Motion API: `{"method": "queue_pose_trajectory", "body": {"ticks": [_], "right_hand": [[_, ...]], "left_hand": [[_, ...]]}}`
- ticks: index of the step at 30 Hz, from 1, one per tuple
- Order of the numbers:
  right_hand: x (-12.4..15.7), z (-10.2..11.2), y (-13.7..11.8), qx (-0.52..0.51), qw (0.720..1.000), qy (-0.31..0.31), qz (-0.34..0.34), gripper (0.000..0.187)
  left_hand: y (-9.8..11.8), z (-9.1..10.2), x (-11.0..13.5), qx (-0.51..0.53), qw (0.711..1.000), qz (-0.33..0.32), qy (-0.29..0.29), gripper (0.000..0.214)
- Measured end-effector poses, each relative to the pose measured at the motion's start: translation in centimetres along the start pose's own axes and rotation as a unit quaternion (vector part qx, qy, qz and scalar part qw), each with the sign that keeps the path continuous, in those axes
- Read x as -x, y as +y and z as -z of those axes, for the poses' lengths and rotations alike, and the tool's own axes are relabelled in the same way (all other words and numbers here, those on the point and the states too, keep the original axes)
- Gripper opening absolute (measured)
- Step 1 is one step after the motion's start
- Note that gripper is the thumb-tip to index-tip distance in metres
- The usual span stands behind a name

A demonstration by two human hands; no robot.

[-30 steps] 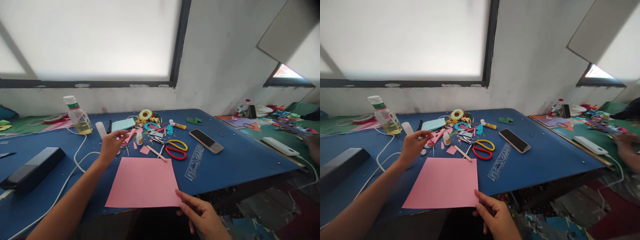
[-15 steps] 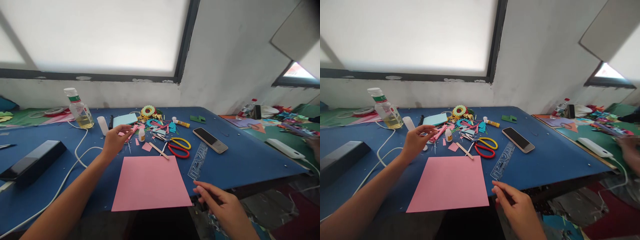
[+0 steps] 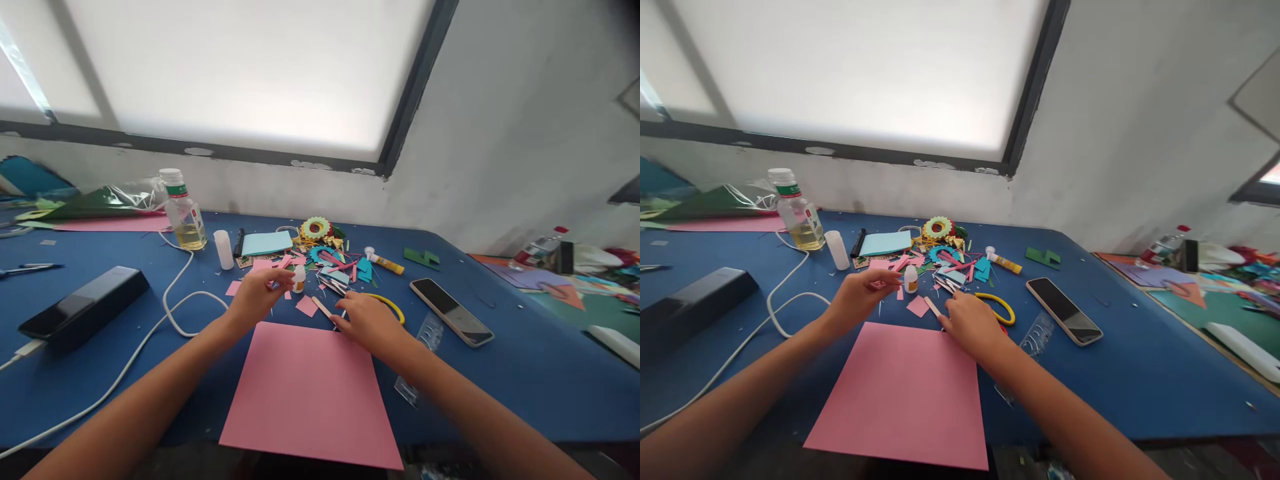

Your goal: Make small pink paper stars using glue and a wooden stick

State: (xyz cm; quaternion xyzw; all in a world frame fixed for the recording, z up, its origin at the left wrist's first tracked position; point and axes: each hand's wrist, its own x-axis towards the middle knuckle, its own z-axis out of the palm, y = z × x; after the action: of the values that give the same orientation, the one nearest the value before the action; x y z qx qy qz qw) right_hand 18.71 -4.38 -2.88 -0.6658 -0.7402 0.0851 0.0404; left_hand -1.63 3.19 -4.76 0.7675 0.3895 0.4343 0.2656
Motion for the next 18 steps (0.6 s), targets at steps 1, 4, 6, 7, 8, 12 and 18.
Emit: {"method": "queue_pose_trajectory", "body": {"ticks": [1, 4, 6, 7, 8, 12, 18], "right_hand": [[-0.8, -0.1, 0.0, 0.009, 1.000, -0.012, 0.000, 0.026], [-2.1, -0.6, 0.3, 0.011, 0.999, -0.046, -0.003, 0.026], [-2.4, -0.7, 0.5, -0.002, 0.998, -0.058, -0.007, 0.025], [-2.4, -0.7, 0.6, -0.012, 0.998, -0.059, -0.009, 0.024], [-2.4, -0.7, 0.7, -0.025, 0.998, -0.055, -0.010, 0.023], [-2.3, -0.2, 1.3, -0.103, 0.994, -0.005, -0.019, 0.019], [-2.8, -0.6, 2.9, -0.248, 0.968, 0.030, 0.011, 0.023]], "left_hand": [[0.0, -0.1, 0.0, -0.003, 1.000, 0.002, -0.008, 0.018], [0.0, -0.3, 0.2, -0.010, 1.000, 0.006, -0.026, 0.018], [0.1, -0.3, 0.2, -0.016, 0.999, 0.007, -0.034, 0.019], [0.2, -0.4, 0.3, -0.020, 0.999, 0.007, -0.038, 0.019], [0.2, -0.4, 0.3, -0.025, 0.999, 0.006, -0.042, 0.019], [-0.1, -0.5, 0.3, -0.054, 0.996, 0.002, -0.071, 0.025], [-0.9, -0.9, 0.4, -0.103, 0.989, -0.006, -0.104, 0.030]]}}
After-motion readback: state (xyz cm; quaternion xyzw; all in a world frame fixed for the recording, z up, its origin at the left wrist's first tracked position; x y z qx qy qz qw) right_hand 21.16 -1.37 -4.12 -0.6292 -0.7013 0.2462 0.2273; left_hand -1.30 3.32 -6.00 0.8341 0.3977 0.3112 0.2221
